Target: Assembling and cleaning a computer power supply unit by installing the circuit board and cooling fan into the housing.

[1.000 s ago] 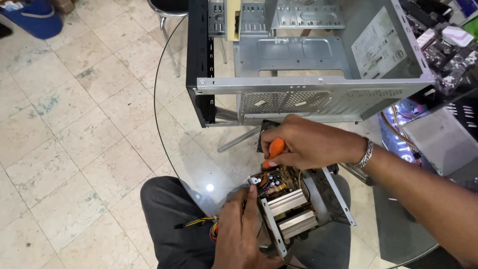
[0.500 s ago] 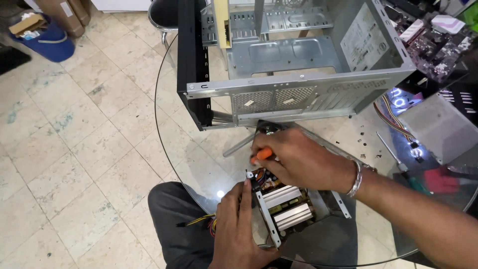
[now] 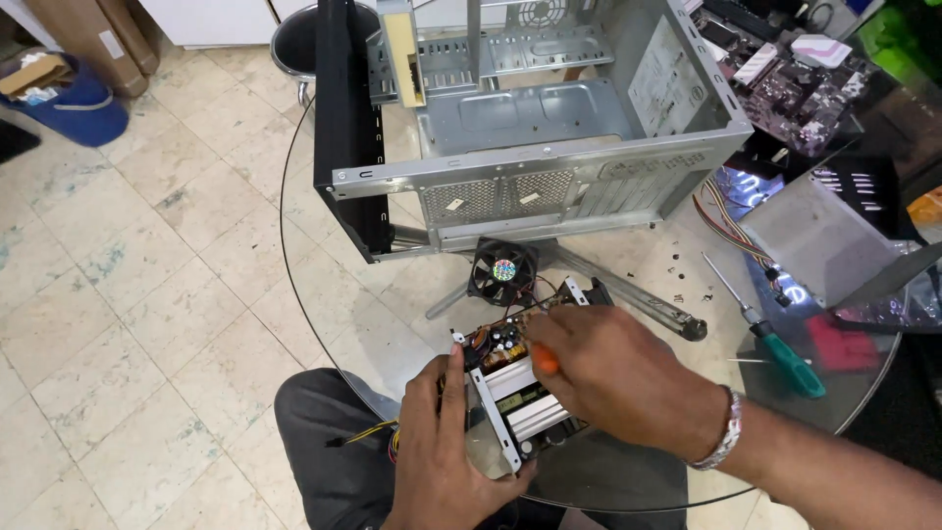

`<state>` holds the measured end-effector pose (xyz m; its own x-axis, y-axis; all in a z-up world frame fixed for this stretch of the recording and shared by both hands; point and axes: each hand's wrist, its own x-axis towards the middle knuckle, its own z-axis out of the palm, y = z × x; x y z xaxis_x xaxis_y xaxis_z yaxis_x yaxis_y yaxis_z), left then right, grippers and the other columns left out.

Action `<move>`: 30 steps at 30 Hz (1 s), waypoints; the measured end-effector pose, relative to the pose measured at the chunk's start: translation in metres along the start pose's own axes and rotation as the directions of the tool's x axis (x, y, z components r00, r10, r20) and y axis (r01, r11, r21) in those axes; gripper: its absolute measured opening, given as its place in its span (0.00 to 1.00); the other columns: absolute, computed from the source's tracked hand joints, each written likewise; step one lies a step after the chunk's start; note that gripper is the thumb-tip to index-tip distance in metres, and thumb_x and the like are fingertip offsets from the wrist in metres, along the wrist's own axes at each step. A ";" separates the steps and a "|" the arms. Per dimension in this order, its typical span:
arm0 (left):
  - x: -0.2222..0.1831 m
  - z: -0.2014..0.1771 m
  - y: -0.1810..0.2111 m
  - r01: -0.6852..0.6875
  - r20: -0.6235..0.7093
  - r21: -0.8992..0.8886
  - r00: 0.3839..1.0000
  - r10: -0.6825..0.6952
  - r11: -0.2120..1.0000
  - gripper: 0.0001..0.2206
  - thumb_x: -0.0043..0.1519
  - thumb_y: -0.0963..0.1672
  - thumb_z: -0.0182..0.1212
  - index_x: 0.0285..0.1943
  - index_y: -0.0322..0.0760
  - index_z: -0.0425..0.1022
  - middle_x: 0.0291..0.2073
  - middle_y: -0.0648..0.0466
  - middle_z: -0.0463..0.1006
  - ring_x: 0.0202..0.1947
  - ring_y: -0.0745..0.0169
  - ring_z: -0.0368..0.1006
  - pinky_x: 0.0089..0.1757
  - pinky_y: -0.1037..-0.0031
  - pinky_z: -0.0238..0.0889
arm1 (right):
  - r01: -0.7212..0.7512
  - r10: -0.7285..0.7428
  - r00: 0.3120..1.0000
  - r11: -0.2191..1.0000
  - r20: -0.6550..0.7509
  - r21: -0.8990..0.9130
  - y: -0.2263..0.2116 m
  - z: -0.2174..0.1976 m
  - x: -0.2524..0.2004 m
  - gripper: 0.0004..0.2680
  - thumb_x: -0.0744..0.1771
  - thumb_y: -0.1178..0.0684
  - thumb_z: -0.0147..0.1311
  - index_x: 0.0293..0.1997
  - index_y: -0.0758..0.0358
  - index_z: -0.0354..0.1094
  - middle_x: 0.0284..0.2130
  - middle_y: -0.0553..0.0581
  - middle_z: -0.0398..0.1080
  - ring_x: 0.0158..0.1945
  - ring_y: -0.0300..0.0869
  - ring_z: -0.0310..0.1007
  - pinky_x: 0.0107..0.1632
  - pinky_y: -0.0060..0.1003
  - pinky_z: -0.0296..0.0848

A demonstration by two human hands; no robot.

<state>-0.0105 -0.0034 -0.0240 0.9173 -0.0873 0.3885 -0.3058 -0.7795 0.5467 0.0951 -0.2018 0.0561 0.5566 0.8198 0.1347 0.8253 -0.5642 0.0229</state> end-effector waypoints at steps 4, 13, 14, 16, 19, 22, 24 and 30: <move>-0.006 -0.001 0.002 0.058 0.071 0.025 0.996 -0.060 0.998 0.63 0.44 0.57 0.84 0.81 0.32 0.40 0.65 0.35 0.60 0.61 0.32 0.61 0.53 0.48 0.60 | 0.006 0.065 0.955 0.971 -0.290 0.238 0.004 0.001 -0.007 0.03 0.67 0.62 0.57 0.35 0.64 0.67 0.22 0.55 0.69 0.22 0.43 0.69 0.25 0.36 0.73; -0.008 0.010 0.000 0.123 0.170 -0.001 0.978 -0.121 0.992 0.66 0.47 0.60 0.84 0.83 0.37 0.33 0.69 0.36 0.55 0.66 0.31 0.54 0.57 0.45 0.54 | -0.073 0.184 0.944 0.926 -0.273 0.371 -0.004 -0.004 -0.024 0.06 0.67 0.60 0.56 0.31 0.62 0.63 0.24 0.56 0.69 0.21 0.43 0.68 0.25 0.34 0.67; -0.009 0.011 -0.001 0.146 0.207 -0.008 0.968 -0.141 0.989 0.67 0.47 0.60 0.85 0.83 0.38 0.31 0.71 0.36 0.53 0.68 0.29 0.52 0.58 0.44 0.51 | -0.090 0.216 0.932 0.915 -0.290 0.392 -0.006 -0.002 -0.025 0.04 0.67 0.60 0.55 0.33 0.62 0.64 0.26 0.56 0.72 0.23 0.43 0.71 0.27 0.34 0.70; -0.008 0.010 0.000 0.132 0.150 -0.043 0.981 -0.124 0.990 0.64 0.48 0.60 0.82 0.83 0.38 0.33 0.69 0.36 0.55 0.66 0.28 0.55 0.56 0.41 0.53 | -0.090 0.219 0.918 0.927 -0.330 0.363 -0.004 -0.005 -0.021 0.05 0.66 0.61 0.58 0.32 0.64 0.65 0.27 0.58 0.73 0.29 0.45 0.76 0.33 0.33 0.76; -0.011 0.010 0.004 0.089 0.058 -0.071 0.995 -0.085 0.994 0.58 0.52 0.60 0.76 0.82 0.36 0.37 0.67 0.35 0.59 0.63 0.29 0.59 0.54 0.39 0.56 | -0.191 0.294 0.927 0.905 -0.233 0.380 -0.006 0.004 -0.023 0.05 0.65 0.60 0.60 0.31 0.63 0.67 0.24 0.56 0.72 0.27 0.43 0.75 0.31 0.33 0.76; -0.011 0.013 0.006 0.074 -0.006 -0.067 0.997 -0.075 0.995 0.53 0.56 0.62 0.67 0.82 0.34 0.41 0.67 0.35 0.61 0.60 0.30 0.63 0.51 0.41 0.58 | -0.225 0.308 0.918 0.923 -0.249 0.313 -0.002 0.000 -0.018 0.04 0.65 0.58 0.61 0.34 0.63 0.69 0.27 0.56 0.74 0.24 0.42 0.74 0.28 0.33 0.74; -0.016 0.014 0.008 0.095 -0.032 -0.063 0.995 -0.097 0.994 0.51 0.57 0.62 0.62 0.81 0.34 0.42 0.67 0.34 0.61 0.57 0.29 0.64 0.48 0.42 0.59 | -0.157 0.231 0.888 0.965 -0.397 0.211 -0.002 0.000 -0.014 0.06 0.65 0.60 0.65 0.37 0.68 0.69 0.34 0.61 0.78 0.30 0.44 0.79 0.32 0.33 0.80; -0.016 0.018 0.005 0.128 0.078 -0.043 0.989 -0.125 0.991 0.57 0.51 0.60 0.73 0.82 0.34 0.41 0.68 0.36 0.58 0.61 0.29 0.60 0.52 0.39 0.56 | -0.110 0.188 0.924 0.965 -0.332 0.239 0.004 0.001 -0.004 0.05 0.65 0.63 0.62 0.35 0.67 0.68 0.30 0.59 0.75 0.27 0.43 0.76 0.29 0.34 0.75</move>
<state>-0.0222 -0.0170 -0.0411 0.9653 -0.0376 0.2583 -0.1963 -0.7568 0.6235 0.0960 -0.2070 0.0545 0.6378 0.6191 0.4581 0.7577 -0.6110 -0.2292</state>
